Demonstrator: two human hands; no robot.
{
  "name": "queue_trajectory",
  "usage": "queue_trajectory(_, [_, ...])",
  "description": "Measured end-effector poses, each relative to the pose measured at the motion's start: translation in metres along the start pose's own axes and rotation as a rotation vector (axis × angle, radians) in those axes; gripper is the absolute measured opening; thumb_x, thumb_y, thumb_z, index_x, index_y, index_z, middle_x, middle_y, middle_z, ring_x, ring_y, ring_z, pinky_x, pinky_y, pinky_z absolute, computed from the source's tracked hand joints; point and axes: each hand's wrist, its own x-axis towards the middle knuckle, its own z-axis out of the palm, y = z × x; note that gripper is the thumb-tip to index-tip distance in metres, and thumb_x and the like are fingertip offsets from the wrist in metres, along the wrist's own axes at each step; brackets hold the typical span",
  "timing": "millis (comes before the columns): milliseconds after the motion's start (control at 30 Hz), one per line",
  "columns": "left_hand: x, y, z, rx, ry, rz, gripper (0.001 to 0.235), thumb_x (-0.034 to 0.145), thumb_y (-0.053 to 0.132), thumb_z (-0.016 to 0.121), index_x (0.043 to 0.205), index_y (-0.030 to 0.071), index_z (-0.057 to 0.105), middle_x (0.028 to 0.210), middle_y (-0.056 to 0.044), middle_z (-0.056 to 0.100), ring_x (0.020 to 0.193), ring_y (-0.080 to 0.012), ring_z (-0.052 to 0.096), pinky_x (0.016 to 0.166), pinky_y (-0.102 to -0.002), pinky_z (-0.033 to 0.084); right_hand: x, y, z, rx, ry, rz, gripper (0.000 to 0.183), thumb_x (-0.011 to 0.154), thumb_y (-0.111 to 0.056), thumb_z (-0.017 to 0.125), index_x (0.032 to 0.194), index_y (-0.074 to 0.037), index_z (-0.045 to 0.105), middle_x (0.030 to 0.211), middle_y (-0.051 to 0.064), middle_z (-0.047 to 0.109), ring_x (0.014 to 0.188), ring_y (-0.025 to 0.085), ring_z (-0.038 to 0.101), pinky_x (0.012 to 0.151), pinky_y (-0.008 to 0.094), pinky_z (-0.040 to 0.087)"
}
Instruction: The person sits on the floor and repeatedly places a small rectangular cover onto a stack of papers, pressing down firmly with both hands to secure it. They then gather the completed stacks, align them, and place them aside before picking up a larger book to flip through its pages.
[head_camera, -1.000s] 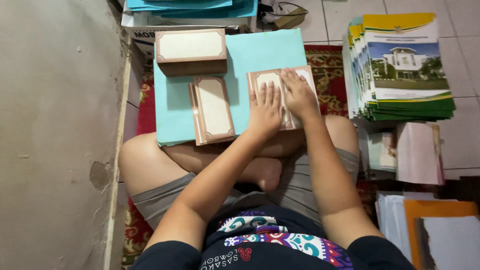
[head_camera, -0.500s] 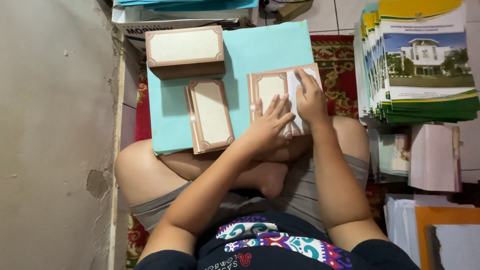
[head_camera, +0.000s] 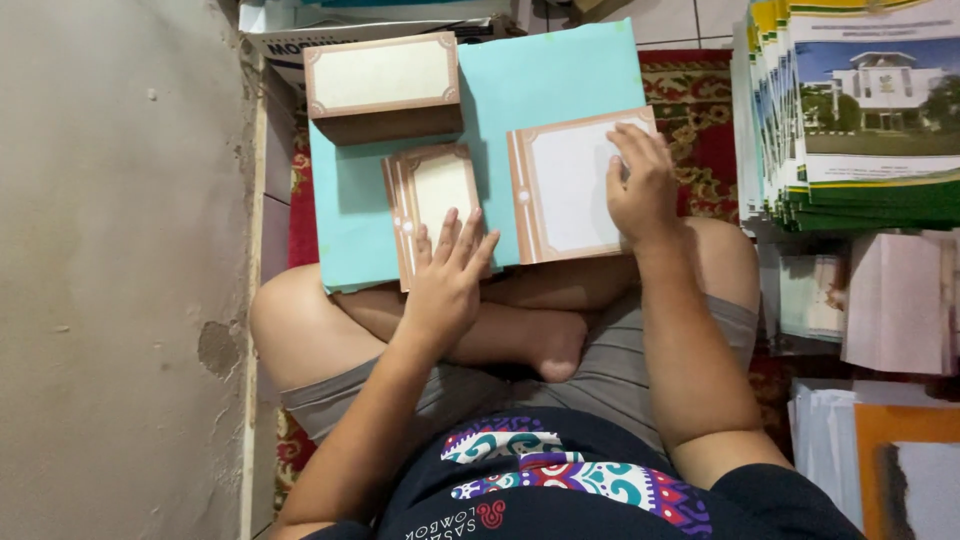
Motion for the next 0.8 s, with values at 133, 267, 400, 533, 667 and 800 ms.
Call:
queue_trajectory(133, [0.007, -0.005, -0.022, -0.113, -0.159, -0.025, 0.063, 0.097, 0.053, 0.055, 0.149, 0.017, 0.053, 0.159, -0.017, 0.043, 0.146, -0.0429, 0.039, 0.115, -0.068, 0.020, -0.009, -0.012, -0.025, -0.093, -0.087, 0.097, 0.036, 0.103, -0.020, 0.060, 0.136, -0.007, 0.065, 0.137, 0.016, 0.061, 0.129, 0.038, 0.055, 0.114, 0.056, 0.035])
queue_trajectory(267, [0.047, 0.025, -0.012, -0.196, -0.048, 0.036, 0.061, 0.096, 0.049, 0.063, 0.144, 0.012, 0.057, 0.156, -0.018, 0.046, 0.144, -0.0414, 0.042, 0.117, -0.064, 0.022, -0.019, -0.030, -0.051, -0.230, -0.263, 0.283, 0.072, 0.094, -0.042, 0.071, 0.151, -0.004, 0.048, 0.142, 0.021, 0.051, 0.130, 0.043, 0.050, 0.108, 0.061, 0.038])
queue_trajectory(400, [0.102, 0.050, 0.046, -0.214, 0.134, 0.104, 0.052, 0.093, 0.037, 0.069, 0.139, 0.013, 0.060, 0.153, -0.015, 0.051, 0.144, -0.0386, 0.046, 0.117, -0.061, 0.034, -0.026, -0.025, -0.044, -0.267, -0.276, 0.476, 0.095, 0.088, -0.056, 0.076, 0.154, 0.001, 0.039, 0.139, 0.027, 0.050, 0.130, 0.049, 0.049, 0.103, 0.064, 0.044])
queue_trajectory(533, [0.128, 0.061, 0.089, -0.165, 0.128, 0.063, 0.053, 0.093, 0.039, 0.068, 0.138, 0.011, 0.062, 0.154, -0.016, 0.048, 0.147, -0.0371, 0.042, 0.119, -0.059, 0.031, -0.030, -0.003, -0.032, -0.322, -0.214, 0.479, 0.064, 0.082, -0.049, 0.084, 0.122, -0.005, 0.062, 0.116, 0.016, 0.059, 0.111, 0.042, 0.060, 0.089, 0.059, 0.052])
queue_trajectory(667, [0.127, 0.059, 0.082, -0.153, -0.230, -0.105, 0.067, 0.101, 0.051, 0.047, 0.156, 0.013, 0.042, 0.163, -0.018, 0.036, 0.154, -0.0358, 0.031, 0.126, -0.055, 0.018, -0.029, -0.011, -0.037, -0.289, -0.199, 0.529, 0.074, 0.075, -0.057, 0.086, 0.124, -0.008, 0.059, 0.118, 0.014, 0.058, 0.113, 0.042, 0.060, 0.091, 0.058, 0.052])
queue_trajectory(800, [0.128, 0.058, 0.075, -0.183, -0.254, -0.110, 0.066, 0.101, 0.050, 0.045, 0.156, 0.013, 0.041, 0.163, -0.018, 0.036, 0.154, -0.0345, 0.031, 0.126, -0.055, 0.017, -0.025, -0.029, -0.052, -0.313, -0.183, 0.481, 0.074, 0.083, -0.047, 0.083, 0.139, -0.006, 0.054, 0.120, 0.015, 0.056, 0.111, 0.042, 0.062, 0.086, 0.056, 0.056])
